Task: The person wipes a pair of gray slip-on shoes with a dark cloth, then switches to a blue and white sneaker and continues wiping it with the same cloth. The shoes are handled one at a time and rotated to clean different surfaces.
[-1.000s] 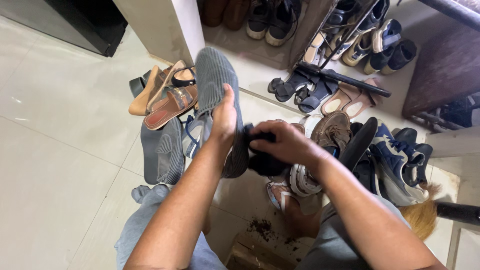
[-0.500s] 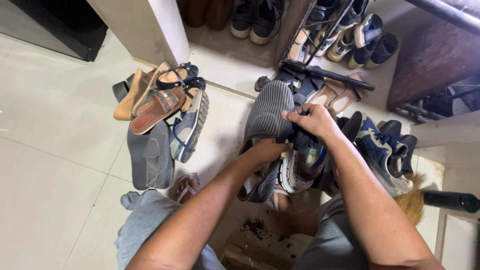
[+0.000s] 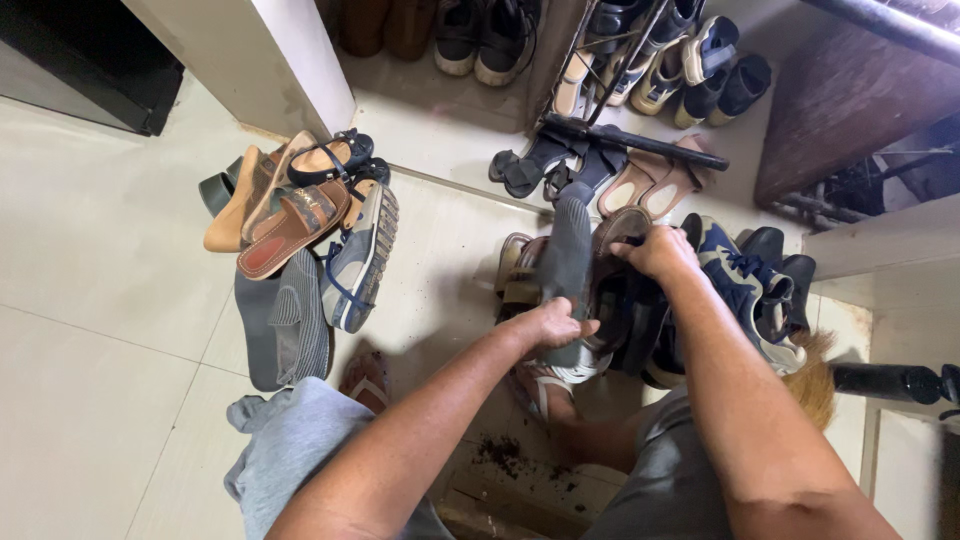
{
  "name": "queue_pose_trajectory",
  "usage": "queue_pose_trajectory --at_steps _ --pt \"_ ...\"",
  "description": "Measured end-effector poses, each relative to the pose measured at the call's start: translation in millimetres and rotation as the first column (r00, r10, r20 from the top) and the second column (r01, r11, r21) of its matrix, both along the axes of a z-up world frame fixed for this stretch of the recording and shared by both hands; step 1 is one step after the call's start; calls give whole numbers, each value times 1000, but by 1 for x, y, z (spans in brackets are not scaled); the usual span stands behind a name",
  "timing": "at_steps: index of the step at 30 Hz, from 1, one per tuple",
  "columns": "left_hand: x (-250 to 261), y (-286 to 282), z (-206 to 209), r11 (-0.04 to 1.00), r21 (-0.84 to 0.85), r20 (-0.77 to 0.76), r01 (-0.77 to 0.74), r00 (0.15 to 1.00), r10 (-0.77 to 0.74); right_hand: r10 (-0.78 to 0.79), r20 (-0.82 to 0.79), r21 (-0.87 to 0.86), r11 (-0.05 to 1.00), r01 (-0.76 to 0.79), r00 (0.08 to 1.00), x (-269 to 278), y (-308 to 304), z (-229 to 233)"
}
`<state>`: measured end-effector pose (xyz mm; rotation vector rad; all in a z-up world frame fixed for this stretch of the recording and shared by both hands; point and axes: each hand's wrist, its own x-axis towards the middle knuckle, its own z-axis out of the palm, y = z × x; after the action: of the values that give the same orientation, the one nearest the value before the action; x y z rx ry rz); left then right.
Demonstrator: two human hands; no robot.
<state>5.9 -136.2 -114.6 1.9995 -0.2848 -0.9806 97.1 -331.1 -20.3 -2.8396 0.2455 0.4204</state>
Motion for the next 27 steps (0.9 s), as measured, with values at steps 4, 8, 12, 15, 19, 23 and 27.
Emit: queue_pose_trajectory --at_steps 4,8,12,15,19,23,27 --pt "1 6 -14 999 2 26 -33 999 33 16 121 -36 999 -12 993 5 0 -1" --pt "3 11 -28 998 -30 133 -47 990 50 63 129 108 991 -77 990 1 27 15" --pt "11 24 -27 989 145 114 -40 993 23 95 75 49 994 -99 993 -21 76 24" --pt "16 36 -13 962 250 116 -110 990 83 151 -137 -13 988 -154 979 -35 104 -7" --pt "16 78 14 921 236 172 -309 946 273 290 -86 100 954 -281 953 -56 121 -91" --pt "1 136 32 841 432 100 -324 945 313 415 -83 293 879 -375 906 -83 149 -154" --pt "-16 179 2 728 512 79 -457 869 489 506 -167 347 833 -430 846 -106 194 -173"
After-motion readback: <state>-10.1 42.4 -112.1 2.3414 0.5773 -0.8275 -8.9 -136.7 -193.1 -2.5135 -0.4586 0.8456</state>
